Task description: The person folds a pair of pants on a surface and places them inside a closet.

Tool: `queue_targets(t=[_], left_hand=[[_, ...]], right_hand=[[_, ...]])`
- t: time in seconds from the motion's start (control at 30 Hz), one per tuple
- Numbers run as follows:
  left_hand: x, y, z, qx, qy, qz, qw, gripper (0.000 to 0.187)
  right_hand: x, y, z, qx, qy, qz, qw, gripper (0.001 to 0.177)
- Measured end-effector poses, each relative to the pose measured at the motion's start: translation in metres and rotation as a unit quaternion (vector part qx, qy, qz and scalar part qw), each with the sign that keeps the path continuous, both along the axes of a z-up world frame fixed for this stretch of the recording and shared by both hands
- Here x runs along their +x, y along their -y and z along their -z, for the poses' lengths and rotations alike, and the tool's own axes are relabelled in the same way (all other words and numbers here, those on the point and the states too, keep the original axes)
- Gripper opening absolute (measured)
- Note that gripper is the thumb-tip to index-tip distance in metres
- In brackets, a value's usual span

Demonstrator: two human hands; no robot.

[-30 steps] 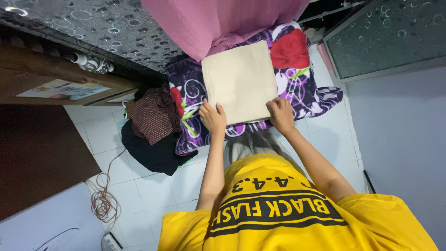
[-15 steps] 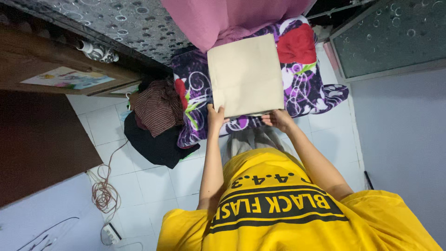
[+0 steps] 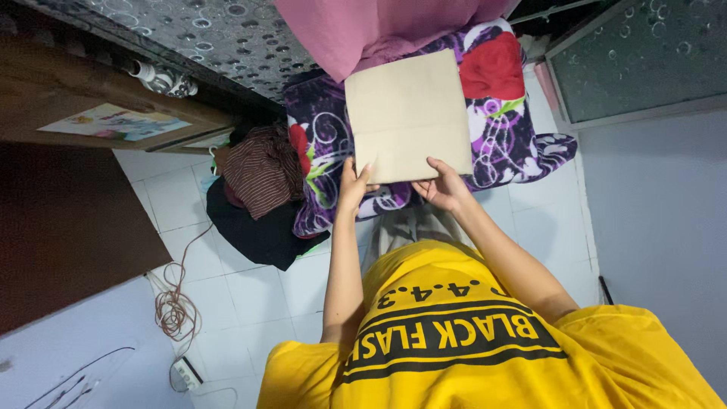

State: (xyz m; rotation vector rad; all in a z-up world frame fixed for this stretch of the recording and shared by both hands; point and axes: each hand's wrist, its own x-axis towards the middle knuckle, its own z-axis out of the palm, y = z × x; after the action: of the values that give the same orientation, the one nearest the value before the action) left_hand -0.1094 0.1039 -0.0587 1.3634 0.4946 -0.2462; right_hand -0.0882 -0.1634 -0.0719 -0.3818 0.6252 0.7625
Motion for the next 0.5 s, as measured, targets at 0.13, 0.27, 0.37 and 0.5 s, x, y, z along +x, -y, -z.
queue_targets(t=[0.13,0.27,0.37,0.5], left_hand=[[-0.016,0.008,0.036,0.072,-0.082,-0.048,0.993,0.031],[-0.023,0.011,0.053,0.123,0.008,-0.054,0.991,0.032],[-0.031,0.011,0.051,0.224,0.048,-0.039,0.973,0.032],[-0.039,0.013,0.029,0.338,0.036,-0.002,0.941,0.035]], right_hand=[[-0.012,-0.018,0.006,-0.186,-0.004,-0.056,0.981,0.038],[-0.014,0.006,-0.024,-0.239,0.138,-0.279,0.920,0.047],[-0.002,0.013,-0.042,-0.360,0.290,-0.237,0.855,0.045],[0.031,0.000,-0.060,-0.625,0.503,-0.121,0.584,0.047]])
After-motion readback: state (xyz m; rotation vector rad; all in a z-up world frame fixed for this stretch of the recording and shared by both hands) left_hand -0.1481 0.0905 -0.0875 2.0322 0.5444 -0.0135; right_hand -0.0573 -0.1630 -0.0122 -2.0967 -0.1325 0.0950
